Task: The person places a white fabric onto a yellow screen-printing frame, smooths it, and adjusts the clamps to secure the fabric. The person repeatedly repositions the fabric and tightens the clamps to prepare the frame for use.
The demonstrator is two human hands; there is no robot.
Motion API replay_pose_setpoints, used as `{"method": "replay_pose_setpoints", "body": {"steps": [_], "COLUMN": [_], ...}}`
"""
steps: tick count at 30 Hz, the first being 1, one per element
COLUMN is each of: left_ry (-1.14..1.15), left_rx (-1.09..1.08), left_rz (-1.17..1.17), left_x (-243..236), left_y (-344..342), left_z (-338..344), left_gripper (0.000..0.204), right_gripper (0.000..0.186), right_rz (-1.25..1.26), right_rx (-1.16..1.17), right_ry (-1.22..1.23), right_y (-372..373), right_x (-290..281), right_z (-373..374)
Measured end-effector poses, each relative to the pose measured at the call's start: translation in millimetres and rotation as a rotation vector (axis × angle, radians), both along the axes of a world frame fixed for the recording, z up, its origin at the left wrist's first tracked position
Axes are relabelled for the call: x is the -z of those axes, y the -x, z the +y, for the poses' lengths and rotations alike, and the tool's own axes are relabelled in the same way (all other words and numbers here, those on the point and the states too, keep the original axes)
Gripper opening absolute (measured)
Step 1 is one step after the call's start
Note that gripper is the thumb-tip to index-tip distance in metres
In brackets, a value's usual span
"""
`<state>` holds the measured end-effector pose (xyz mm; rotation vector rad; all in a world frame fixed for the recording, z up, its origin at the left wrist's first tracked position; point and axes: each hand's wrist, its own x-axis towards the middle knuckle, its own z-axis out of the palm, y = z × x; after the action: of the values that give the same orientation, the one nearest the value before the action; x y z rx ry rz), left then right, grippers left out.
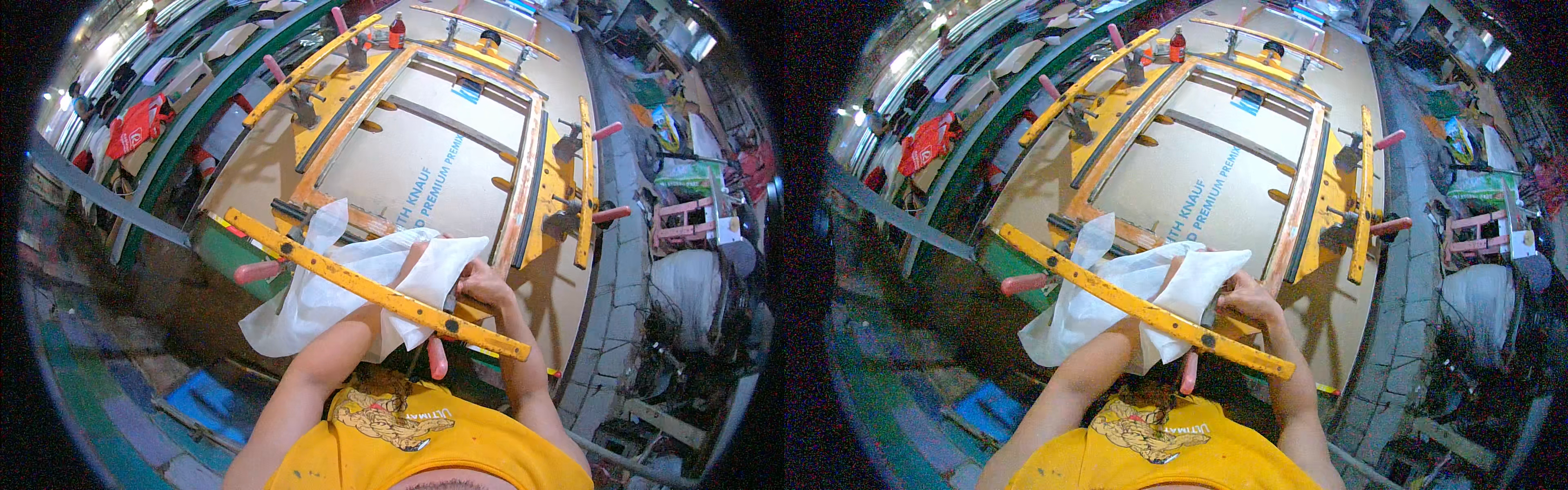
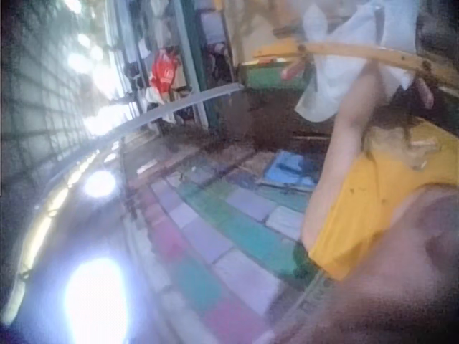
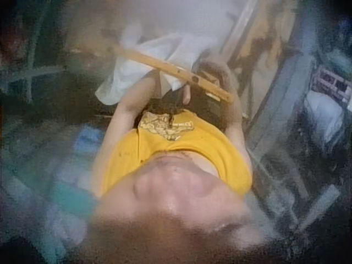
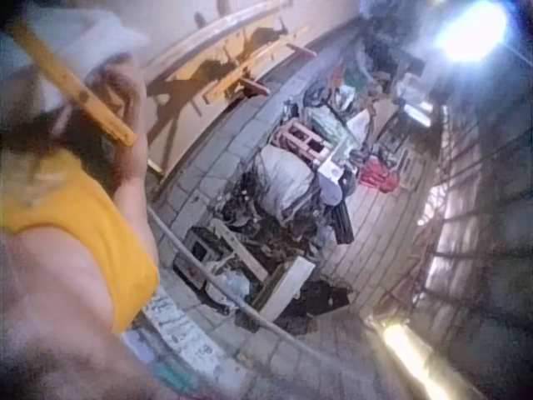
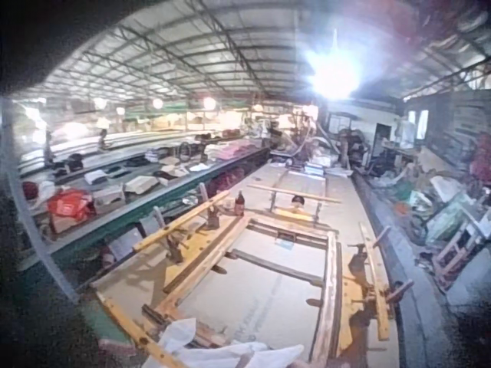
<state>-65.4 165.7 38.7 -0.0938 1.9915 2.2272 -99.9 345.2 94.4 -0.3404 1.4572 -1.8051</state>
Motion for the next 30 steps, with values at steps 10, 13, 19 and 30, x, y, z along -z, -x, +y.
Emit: {"method": "replay_pose_setpoints", "body": {"steps": [10, 13, 19, 30], "left_ry": [0.757, 1.061, 1.436, 0.887], "left_rx": [-0.016, -0.02, -0.004, -0.057], "left_rz": [0.292, 0.522, 0.205, 0.219], "left_x": [6, -7, -69, -11], "left_y": [-6, -41, -104, -76], "left_z": [-59, -92, -105, -101], "left_gripper": [0.053, 0.057, 0.065, 0.055], "right_gripper": [0.006, 0.009, 0.02, 0.067], "right_rz": [0.32, 0.261, 0.336, 1.08], "right_rx": [0.306, 0.523, 0.882, 0.533], "right_ry": [-0.352, -0.188, 0.118, -0.855], "right_y": [75, 96, 190, 230], "right_x": [-5, -18, -40, -38], "right_z": [30, 14, 14, 17]}}
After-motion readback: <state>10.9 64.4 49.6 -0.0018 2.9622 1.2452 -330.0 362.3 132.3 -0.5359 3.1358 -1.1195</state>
